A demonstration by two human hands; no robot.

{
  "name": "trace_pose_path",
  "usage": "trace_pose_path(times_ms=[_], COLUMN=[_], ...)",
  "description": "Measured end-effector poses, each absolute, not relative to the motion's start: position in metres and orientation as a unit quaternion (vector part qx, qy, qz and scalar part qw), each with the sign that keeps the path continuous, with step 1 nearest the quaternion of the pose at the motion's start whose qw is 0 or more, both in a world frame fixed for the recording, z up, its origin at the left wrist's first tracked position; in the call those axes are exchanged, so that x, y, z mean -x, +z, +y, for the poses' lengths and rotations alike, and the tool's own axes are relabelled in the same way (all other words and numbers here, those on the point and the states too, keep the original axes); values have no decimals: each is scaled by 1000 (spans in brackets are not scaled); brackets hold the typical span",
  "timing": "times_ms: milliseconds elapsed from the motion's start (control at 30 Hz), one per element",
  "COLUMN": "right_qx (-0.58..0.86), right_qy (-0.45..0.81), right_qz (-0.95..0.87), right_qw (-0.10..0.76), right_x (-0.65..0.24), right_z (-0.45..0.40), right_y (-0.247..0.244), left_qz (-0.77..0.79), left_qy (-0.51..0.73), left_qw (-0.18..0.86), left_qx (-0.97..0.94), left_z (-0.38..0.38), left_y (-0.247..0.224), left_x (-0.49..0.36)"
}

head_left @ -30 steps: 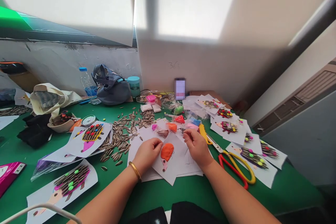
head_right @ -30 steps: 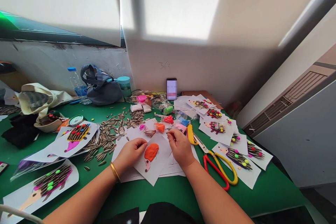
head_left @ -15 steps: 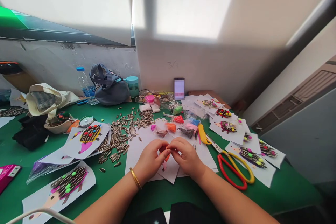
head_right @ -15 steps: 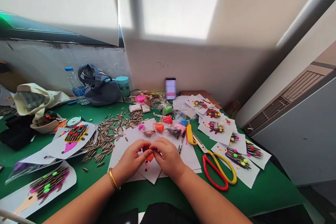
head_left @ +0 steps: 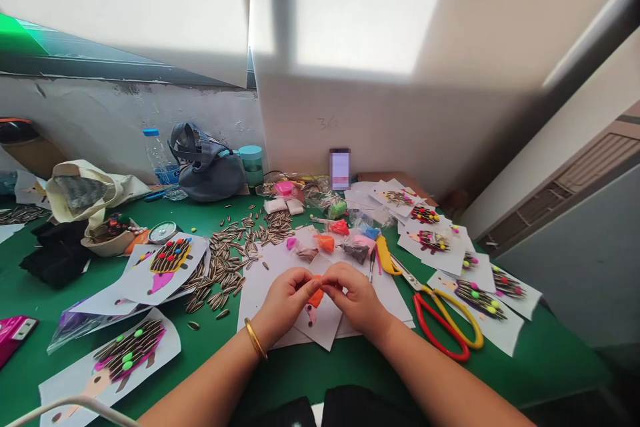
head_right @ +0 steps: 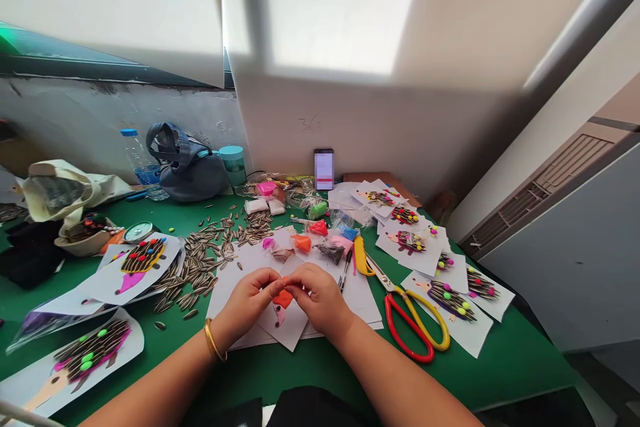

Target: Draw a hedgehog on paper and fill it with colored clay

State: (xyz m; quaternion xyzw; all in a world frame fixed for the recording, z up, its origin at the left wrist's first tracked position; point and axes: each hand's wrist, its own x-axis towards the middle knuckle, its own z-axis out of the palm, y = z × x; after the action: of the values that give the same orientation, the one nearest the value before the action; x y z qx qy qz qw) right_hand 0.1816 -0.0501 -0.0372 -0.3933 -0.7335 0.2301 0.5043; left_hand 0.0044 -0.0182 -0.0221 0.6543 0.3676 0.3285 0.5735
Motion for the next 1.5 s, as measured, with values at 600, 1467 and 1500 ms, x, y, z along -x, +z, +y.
trace_pose_path(times_ms=[600, 1467, 1500], right_qx=[382, 399, 397], right_qy=[230, 204, 205], right_qz=[-746, -758, -760], right_qw=[495, 474, 472], right_x=[-183, -184, -184], right_z=[-50, -51, -50], right_y=[-45, -39, -39], left_qz=[336, 402, 402], left_qy=[263, 333, 331], left_qw=[628, 504, 501], left_qx=[-651, -688, -692], left_z=[-18, -19, -19], left_y=[-16, -11, -11], left_x=[-2, -3, -3])
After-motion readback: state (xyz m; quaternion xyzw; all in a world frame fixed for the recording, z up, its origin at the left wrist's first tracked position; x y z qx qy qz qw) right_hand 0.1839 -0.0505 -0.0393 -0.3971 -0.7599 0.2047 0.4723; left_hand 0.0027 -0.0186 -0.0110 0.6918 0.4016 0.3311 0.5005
